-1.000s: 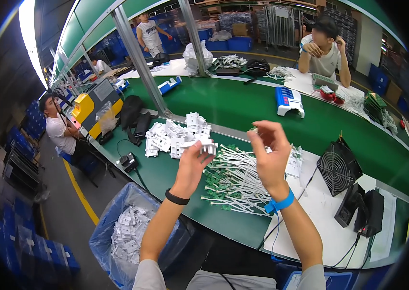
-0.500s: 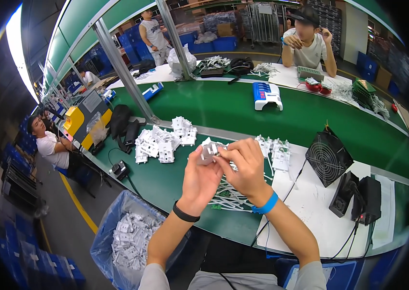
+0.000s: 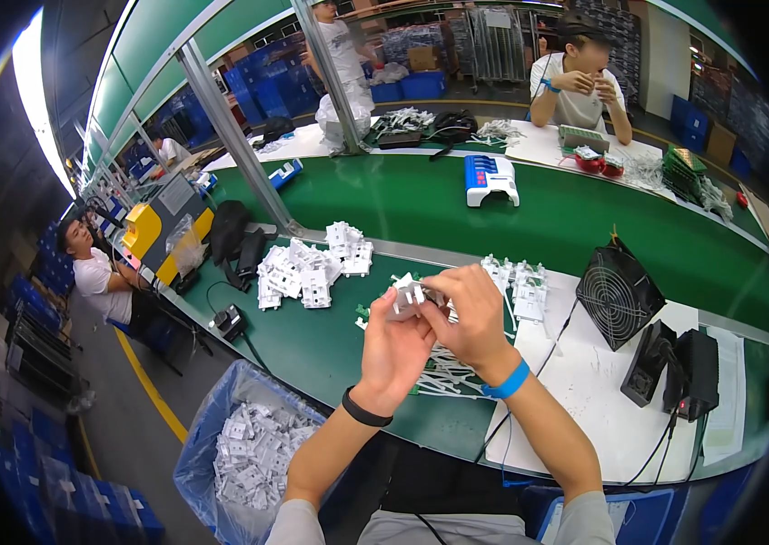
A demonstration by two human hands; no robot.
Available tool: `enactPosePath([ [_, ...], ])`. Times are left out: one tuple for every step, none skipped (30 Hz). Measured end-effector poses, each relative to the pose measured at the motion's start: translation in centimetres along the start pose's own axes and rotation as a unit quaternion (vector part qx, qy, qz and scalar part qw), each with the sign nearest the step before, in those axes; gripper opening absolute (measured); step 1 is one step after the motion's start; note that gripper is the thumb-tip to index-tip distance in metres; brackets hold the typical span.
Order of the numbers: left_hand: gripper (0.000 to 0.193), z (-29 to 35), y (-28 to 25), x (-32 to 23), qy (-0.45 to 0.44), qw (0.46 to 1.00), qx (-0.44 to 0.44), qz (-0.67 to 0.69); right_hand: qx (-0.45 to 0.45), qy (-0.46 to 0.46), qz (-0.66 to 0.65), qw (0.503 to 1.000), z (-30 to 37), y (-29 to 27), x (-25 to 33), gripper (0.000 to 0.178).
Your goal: Soldering wires onto small circuit boards within plastic housings at a factory workstation.
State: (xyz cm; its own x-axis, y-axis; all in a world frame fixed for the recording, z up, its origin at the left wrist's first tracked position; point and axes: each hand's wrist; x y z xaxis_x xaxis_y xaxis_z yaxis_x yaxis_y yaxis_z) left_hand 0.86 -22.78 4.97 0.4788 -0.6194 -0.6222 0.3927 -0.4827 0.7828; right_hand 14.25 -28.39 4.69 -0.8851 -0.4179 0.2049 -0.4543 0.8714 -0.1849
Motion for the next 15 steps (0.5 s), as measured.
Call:
enactPosePath([
  [0.039, -0.1, -0.4, 0.2, 0.002, 1.000, -0.001, 0.000, 0.021, 0.041, -0.026, 0.999, -0.3, -0.3, 0.1, 0.035],
  [0.038, -0.3, -0.9, 0.3, 0.012, 0.999, -0.010, -0.031, 0.043, 0.081, -0.052, 0.994, -0.7, -0.7, 0.1, 0.036],
  [0.038, -0.4, -1.2, 0.4, 0.022, 0.998, -0.019, -0.062, 0.064, 0.078, -0.042, 0.994, -1.1, -1.1, -0.1, 0.032],
  [0.033, -0.3, -1.3, 0.5, 0.007, 0.997, -0.039, -0.069, 0.135, 0.083, -0.063, 0.985, -0.8, -1.7, -0.9, 0.028],
  [0.032, -0.2, -2.1, 0.5, -0.018, 0.996, -0.031, -0.077, 0.205, 0.089, -0.084, 0.971, -0.6, -2.3, -1.5, 0.025],
  [0.031, 0.0, -2.6, 0.4, -0.044, 0.995, -0.023, -0.084, 0.234, 0.095, -0.073, 0.965, -0.4, -2.5, -1.6, 0.024],
  [0.032, 0.1, -3.0, 0.3, -0.073, 0.991, -0.019, -0.108, 0.235, 0.095, -0.074, 0.964, -0.3, -2.8, -1.5, 0.024],
  [0.032, 0.1, -3.2, 0.2, -0.075, 0.991, -0.020, -0.106, 0.262, 0.106, -0.064, 0.957, -0.1, -3.2, -1.4, 0.025],
  [0.035, 0.1, -3.5, 0.0, -0.102, 0.984, -0.021, -0.147, 0.289, 0.117, -0.054, 0.949, 0.2, -3.4, -1.3, 0.025],
  [0.037, 0.1, -3.8, -0.2, -0.128, 0.974, -0.023, -0.187, 0.277, 0.123, -0.071, 0.950, 0.5, -3.3, -1.3, 0.028],
  [0.043, -0.2, -4.7, -0.7, -0.097, 0.972, 0.014, -0.212, 0.290, 0.153, -0.085, 0.941, 0.4, -3.4, -0.9, 0.030],
  [0.042, -0.3, -5.6, -1.0, -0.031, 0.954, 0.001, -0.297, 0.301, 0.186, -0.093, 0.931, 0.3, -3.8, -0.5, 0.032],
  [0.041, -0.3, -6.1, -1.3, 0.037, 0.925, -0.013, -0.378, 0.295, 0.221, -0.117, 0.922, 0.2, -3.9, -0.3, 0.037],
  [0.038, -0.3, -5.0, -1.6, 0.099, 0.888, 0.001, -0.449, 0.313, 0.243, -0.141, 0.907, 0.5, -3.9, -0.5, 0.038],
  [0.035, -0.2, -4.3, -2.4, 0.058, 0.880, 0.041, -0.469, 0.327, 0.265, -0.164, 0.892, 0.7, -4.0, -0.8, 0.040],
])
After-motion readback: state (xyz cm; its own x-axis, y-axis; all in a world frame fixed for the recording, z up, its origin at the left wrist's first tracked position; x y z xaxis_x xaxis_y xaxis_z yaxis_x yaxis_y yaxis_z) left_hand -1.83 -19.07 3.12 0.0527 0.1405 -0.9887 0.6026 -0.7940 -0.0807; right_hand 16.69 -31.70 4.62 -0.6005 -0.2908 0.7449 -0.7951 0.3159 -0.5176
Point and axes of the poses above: each hand's wrist, its own z-axis away from the middle knuckle, its own y-axis out of the palm, x = y × z, and after that the axes turned 4 degrees about -z, right-handed
